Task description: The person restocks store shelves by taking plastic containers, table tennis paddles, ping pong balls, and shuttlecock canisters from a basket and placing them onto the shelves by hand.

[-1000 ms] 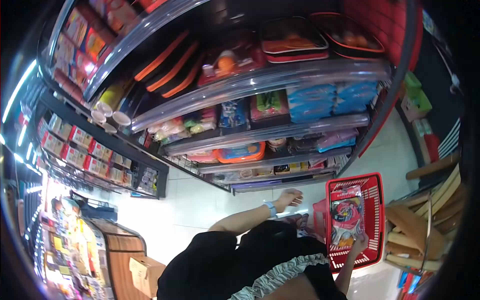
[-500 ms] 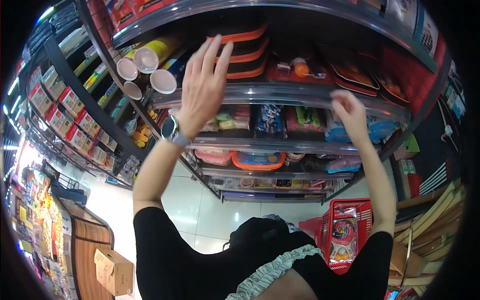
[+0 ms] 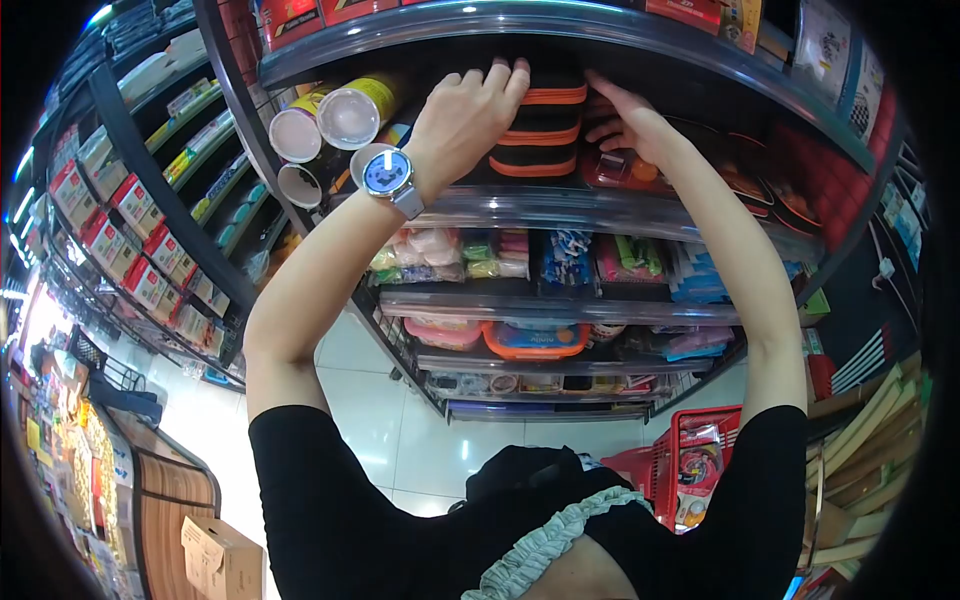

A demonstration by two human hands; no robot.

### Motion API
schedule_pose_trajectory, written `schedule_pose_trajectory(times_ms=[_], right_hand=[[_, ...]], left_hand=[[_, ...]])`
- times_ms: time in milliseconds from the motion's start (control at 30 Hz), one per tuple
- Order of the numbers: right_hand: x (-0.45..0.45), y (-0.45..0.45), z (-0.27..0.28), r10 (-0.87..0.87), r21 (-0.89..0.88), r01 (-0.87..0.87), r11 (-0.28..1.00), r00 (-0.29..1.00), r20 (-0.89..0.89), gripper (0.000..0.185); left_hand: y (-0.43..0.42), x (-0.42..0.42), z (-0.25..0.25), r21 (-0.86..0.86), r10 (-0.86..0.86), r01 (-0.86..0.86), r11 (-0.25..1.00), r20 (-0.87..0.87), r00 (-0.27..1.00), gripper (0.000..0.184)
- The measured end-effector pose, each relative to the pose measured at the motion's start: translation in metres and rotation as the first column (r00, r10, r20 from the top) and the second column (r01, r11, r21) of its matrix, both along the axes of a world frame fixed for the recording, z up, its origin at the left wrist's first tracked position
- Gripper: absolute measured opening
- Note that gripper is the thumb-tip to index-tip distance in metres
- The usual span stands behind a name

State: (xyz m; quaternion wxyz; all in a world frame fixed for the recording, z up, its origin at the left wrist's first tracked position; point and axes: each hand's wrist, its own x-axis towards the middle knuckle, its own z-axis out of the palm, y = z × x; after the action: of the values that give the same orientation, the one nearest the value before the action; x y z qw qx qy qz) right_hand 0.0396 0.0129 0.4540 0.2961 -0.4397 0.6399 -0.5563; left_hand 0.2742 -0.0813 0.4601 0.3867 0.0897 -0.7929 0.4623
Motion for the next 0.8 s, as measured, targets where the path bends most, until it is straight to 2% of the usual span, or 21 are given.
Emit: schedule_pose_trajectory(times_ms=[100,200,300,400,500,733,800], right_hand=[[0.001,0.001,0.003,-0.002,0.016,0.002,1.000,1.000,-0.015,0.077],[0.010,0.004,0.007,0.004,-0.004,-0.004,1.000,1.000,0.003,0.078],[0.022,0.005,0.020,0.022,0.068,-0.029,0.997,0.994,0.103,0.062],[0.023,0.010,0.024,0.136,0.016,-0.140,0.990,0.982,0.132,0.066],[0.029,0.018,0.020,0.141,-0.082,-0.124,0.989,0.959,0.246,0.053],[0.029,0.043,0.009,0.118,-0.263,-0.021,0.964,0.927,0.357,0.027],[0.023,0.055,-0.005,0.167,-0.341,-0.032,0.940,0.911,0.376,0.028]], left_hand=[[0.001,-0.001,0.004,0.002,0.003,-0.003,1.000,0.032,0.999,0.047],[0.002,-0.003,0.005,0.007,-0.031,0.031,0.999,0.034,0.999,0.044],[0.010,-0.004,0.009,0.008,-0.055,0.055,0.998,0.047,0.997,0.045],[0.025,-0.009,0.009,0.009,-0.046,0.046,0.999,0.064,0.997,0.045],[0.033,-0.014,0.007,0.013,-0.073,0.073,0.997,0.047,0.996,0.046],[0.060,-0.015,0.006,0.019,-0.180,0.179,0.984,0.084,0.980,0.053],[0.069,-0.013,0.002,0.016,-0.221,0.220,0.975,0.096,0.971,0.057]])
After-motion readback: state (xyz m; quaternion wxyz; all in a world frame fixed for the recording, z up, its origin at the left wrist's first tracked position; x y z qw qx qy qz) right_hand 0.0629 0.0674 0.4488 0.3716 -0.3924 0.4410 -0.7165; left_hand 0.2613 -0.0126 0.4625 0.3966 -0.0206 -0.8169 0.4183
